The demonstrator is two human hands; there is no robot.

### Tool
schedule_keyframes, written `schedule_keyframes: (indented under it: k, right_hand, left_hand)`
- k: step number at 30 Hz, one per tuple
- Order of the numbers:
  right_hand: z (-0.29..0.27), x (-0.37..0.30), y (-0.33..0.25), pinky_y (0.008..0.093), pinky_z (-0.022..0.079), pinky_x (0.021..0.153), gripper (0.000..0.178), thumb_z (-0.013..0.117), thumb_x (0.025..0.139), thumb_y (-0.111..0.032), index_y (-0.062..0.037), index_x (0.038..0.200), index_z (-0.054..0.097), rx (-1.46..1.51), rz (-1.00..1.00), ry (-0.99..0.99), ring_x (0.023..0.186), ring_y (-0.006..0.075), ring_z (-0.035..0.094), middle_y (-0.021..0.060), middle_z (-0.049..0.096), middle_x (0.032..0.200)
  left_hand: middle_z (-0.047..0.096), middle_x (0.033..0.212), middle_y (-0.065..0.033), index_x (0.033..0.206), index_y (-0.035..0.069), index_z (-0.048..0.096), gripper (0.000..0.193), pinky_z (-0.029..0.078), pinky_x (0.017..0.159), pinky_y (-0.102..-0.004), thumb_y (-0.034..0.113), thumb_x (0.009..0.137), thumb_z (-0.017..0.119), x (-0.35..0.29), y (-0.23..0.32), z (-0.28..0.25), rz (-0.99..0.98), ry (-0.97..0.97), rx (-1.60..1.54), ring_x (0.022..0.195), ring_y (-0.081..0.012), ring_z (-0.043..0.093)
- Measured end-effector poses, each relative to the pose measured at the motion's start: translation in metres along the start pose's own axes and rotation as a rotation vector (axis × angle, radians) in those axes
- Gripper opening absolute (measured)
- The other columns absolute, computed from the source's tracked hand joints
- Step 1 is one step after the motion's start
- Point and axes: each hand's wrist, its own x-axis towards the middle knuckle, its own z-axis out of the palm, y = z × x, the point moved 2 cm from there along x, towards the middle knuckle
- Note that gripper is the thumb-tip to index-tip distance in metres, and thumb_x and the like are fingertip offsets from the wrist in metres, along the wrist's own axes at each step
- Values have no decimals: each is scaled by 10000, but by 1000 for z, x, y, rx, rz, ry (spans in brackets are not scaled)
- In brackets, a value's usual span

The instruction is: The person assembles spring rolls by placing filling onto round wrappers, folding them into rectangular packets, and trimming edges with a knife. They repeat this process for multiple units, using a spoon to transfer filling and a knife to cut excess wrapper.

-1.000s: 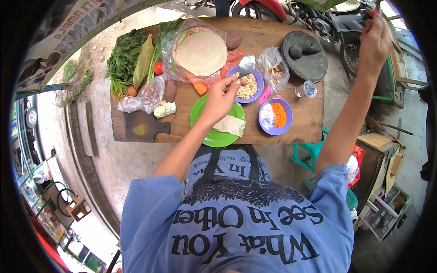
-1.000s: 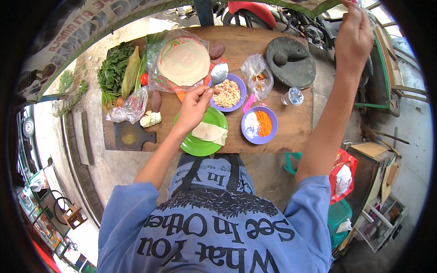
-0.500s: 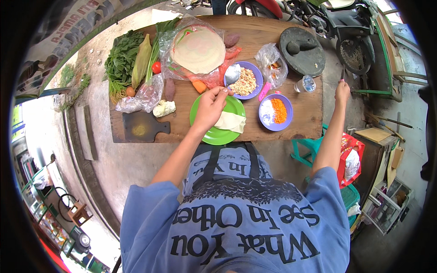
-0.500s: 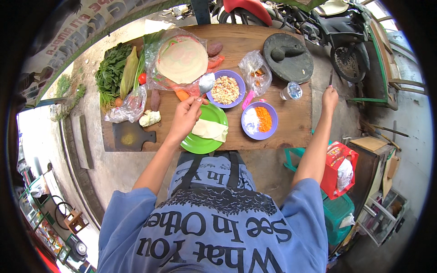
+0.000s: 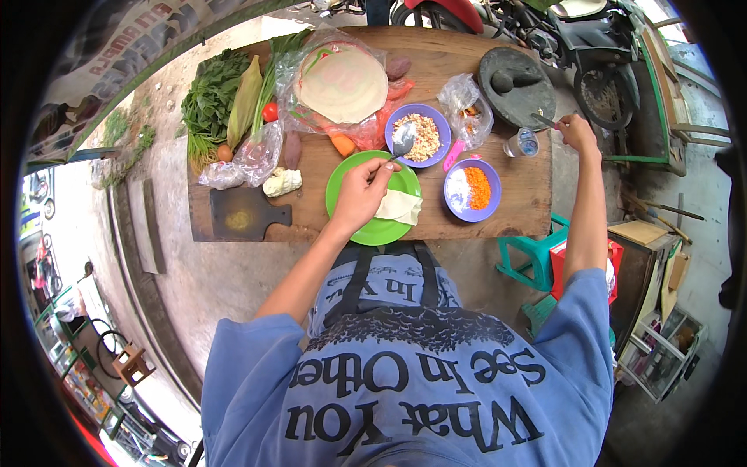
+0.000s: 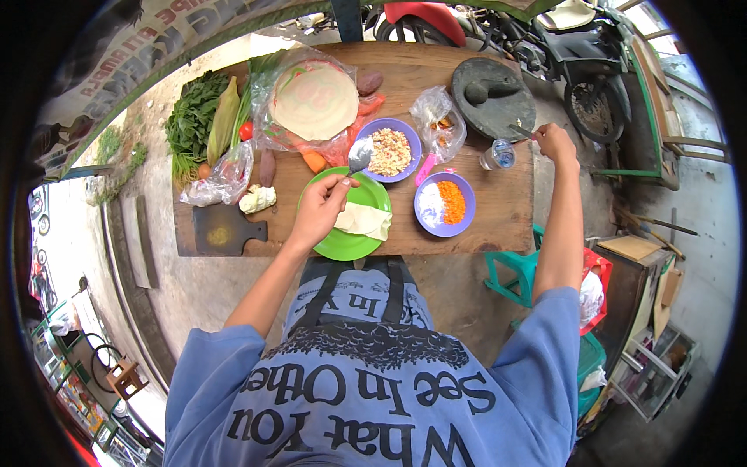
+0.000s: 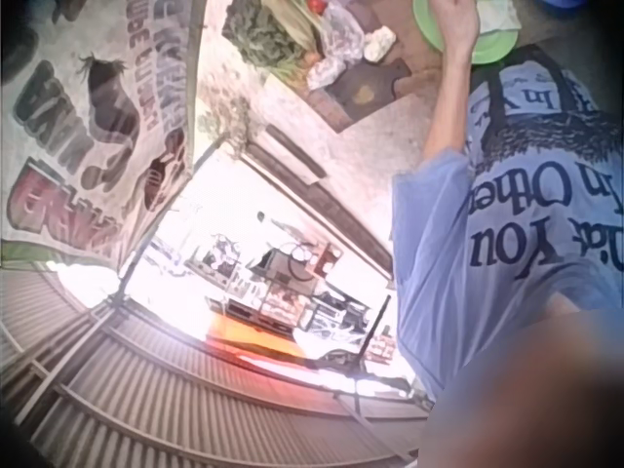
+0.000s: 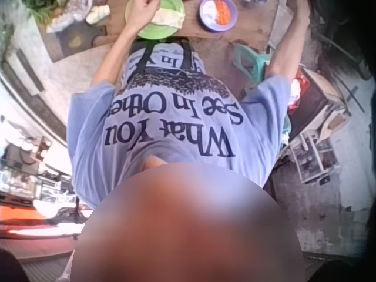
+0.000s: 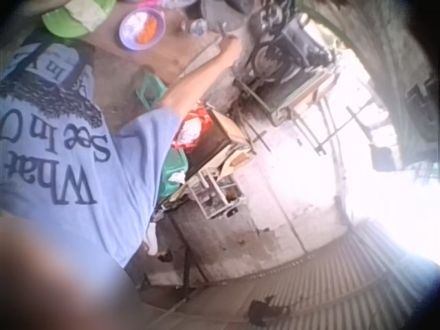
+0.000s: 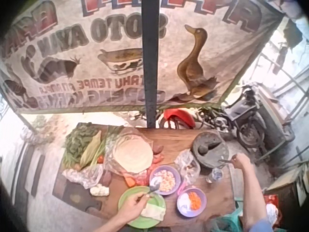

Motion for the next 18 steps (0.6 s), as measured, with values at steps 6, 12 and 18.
schedule_keyframes:
  k: [6, 12, 18]
  right_hand:
    - [-7, 8, 16, 543, 557, 981, 415, 535, 1073, -400, -110, 1341, 664, -57, 367, 431, 1209, 400, 716, 302, 731, 1220]
    - [10, 10, 12, 559, 557, 981, 334, 541, 1059, -363, -158, 1274, 694, 39, -46, 108, 1160, 450, 715, 231, 765, 1197]
    - [22, 11, 32, 528, 562, 980, 378, 603, 1015, -369, -203, 1330, 731, -152, 326, 410, 1156, 436, 715, 220, 770, 1172]
  left_hand:
    - [480, 698, 70, 1113, -11, 751, 285, 353, 603, -243, 220, 1126, 585, -6, -6, -9, -20, 31, -9, 656, -30, 433]
    - [483, 697, 72, 1117, -4, 754, 284, 358, 607, -236, 224, 1127, 587, -4, -9, -5, -8, 24, 14, 657, -28, 438]
    - [480, 705, 73, 1118, -5, 754, 286, 355, 606, -233, 228, 1126, 588, -7, -8, -8, -21, 36, -7, 660, -25, 436]
